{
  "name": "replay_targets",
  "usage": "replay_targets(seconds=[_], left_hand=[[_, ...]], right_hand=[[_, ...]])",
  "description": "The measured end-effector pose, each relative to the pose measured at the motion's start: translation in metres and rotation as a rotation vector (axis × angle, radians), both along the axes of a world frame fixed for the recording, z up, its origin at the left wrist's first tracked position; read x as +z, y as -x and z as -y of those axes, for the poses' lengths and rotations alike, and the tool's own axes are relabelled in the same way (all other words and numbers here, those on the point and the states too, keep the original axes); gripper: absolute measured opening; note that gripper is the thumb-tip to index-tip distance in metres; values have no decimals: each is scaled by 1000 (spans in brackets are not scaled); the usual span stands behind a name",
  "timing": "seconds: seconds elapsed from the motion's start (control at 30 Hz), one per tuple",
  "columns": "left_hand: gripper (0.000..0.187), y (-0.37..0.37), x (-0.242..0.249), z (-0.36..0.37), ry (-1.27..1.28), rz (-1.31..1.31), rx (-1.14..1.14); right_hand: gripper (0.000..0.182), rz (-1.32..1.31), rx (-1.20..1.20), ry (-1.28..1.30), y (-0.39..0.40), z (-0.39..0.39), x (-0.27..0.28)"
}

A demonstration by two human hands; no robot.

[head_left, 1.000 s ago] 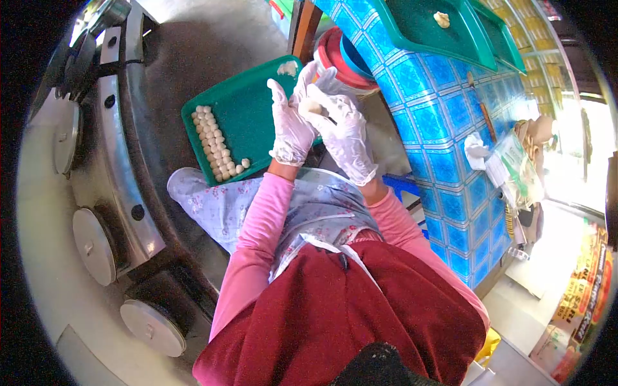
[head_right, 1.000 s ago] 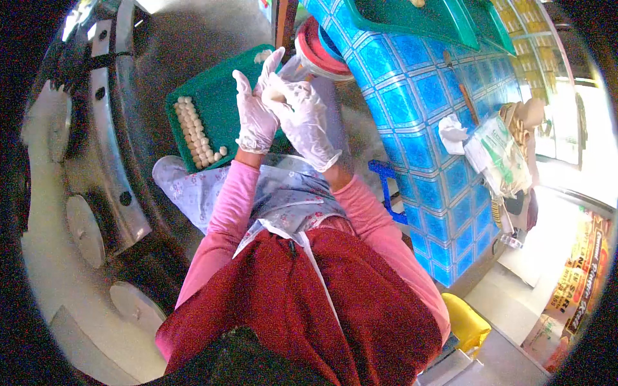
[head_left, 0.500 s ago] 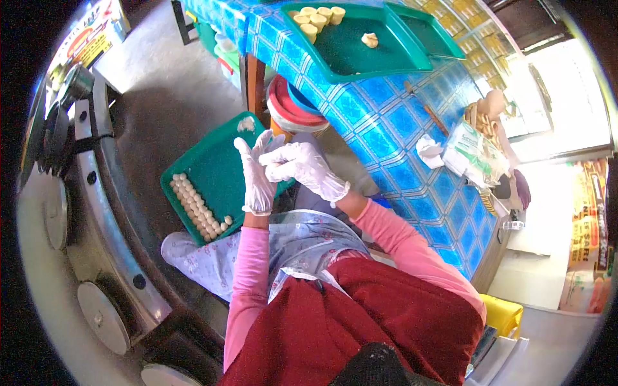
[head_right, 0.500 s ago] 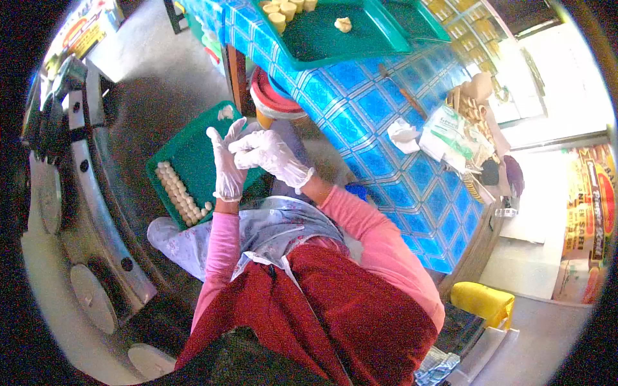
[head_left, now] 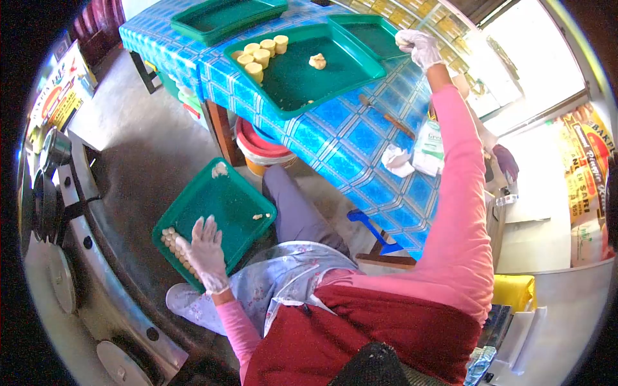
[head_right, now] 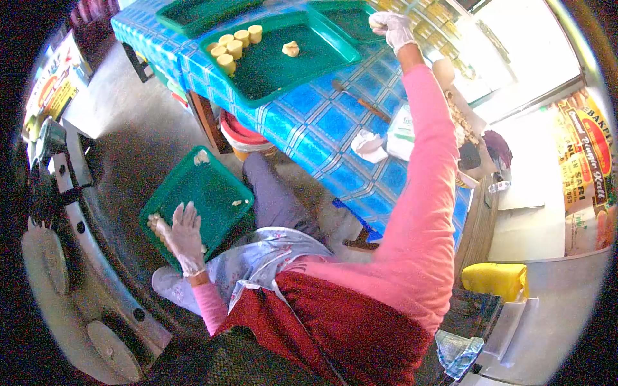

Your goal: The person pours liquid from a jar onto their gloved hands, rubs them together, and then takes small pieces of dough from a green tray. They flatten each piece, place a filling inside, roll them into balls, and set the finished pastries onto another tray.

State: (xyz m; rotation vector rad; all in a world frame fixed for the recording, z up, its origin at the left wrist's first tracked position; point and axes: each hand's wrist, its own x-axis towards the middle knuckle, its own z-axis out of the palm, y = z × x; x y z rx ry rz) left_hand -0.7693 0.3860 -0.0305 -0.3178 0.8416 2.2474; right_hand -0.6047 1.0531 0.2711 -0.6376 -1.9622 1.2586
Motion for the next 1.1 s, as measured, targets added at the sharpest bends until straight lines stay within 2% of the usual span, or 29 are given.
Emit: replay_targets(seconds=[0.03,0.07,0.13,0.17,0.23,0.3,0.33,0.37,0.47,0.5,0.6,0.63,0.67,0.7,0.73,0.77,0.83,0.87,0.97,1.0,1.07,1.1], left_hand=[[91,-2,-2,4,45,-14,18],[90,-11,24,-3,134,-8,103],[91,-9,4,9,125,46,81],[93,-9,-3,11,138,30,69],[97,-8,-10,14,170,3,46],[91,-8,-2,5,199,30,66],[89,-10,3,-1,214,48,76],[76,-12,18,-11,252,46,65],[62,-7,45,-46,287,-181,-137],[51,-6,69,-70,261,-147,-163],[44,-3,132,-146,373,-304,-327],[42,1,137,-168,300,-309,-324],[55,8,141,-188,327,-368,-375],[53,15,148,-206,368,-417,-360],[45,18,151,-225,375,-504,-240],[36,29,148,-237,328,-525,-230],[30,39,165,-251,387,-537,-230],[30,43,175,-254,419,-569,-244],[25,51,199,-264,515,-705,-294],[24,56,200,-269,512,-699,-320],[22,64,195,-279,512,-685,-382],[22,66,194,-284,479,-695,-340]], right_hand=[[11,62,63,-62,-5,-32,-11],[9,132,82,-237,2,-64,-28],[7,239,86,-602,14,-127,-60],[6,353,99,-689,26,-152,-69],[9,359,-214,-235,49,-67,-57],[17,684,-58,-635,58,-94,-69],[15,750,-21,-692,59,-107,-78],[13,775,16,-712,57,-111,-83],[8,858,128,-785,51,-109,-80],[7,876,161,-808,45,-107,-76],[6,884,332,-919,30,-97,-72],[6,842,443,-1007,25,-101,-74],[7,743,596,-1159,22,-111,-81],[9,629,725,-1310,18,-117,-85],[11,524,784,-1431,13,-114,-88],[11,708,744,-1248,6,-117,-85],[10,761,746,-1207,-6,-104,-75],[20,988,458,-812,-6,-64,-58],[37,938,195,-697,-18,-58,-75],[45,1160,159,-728,-12,-52,-65],[52,950,72,-903,-19,-59,-84],[62,1198,75,-770,-19,-62,-74]])
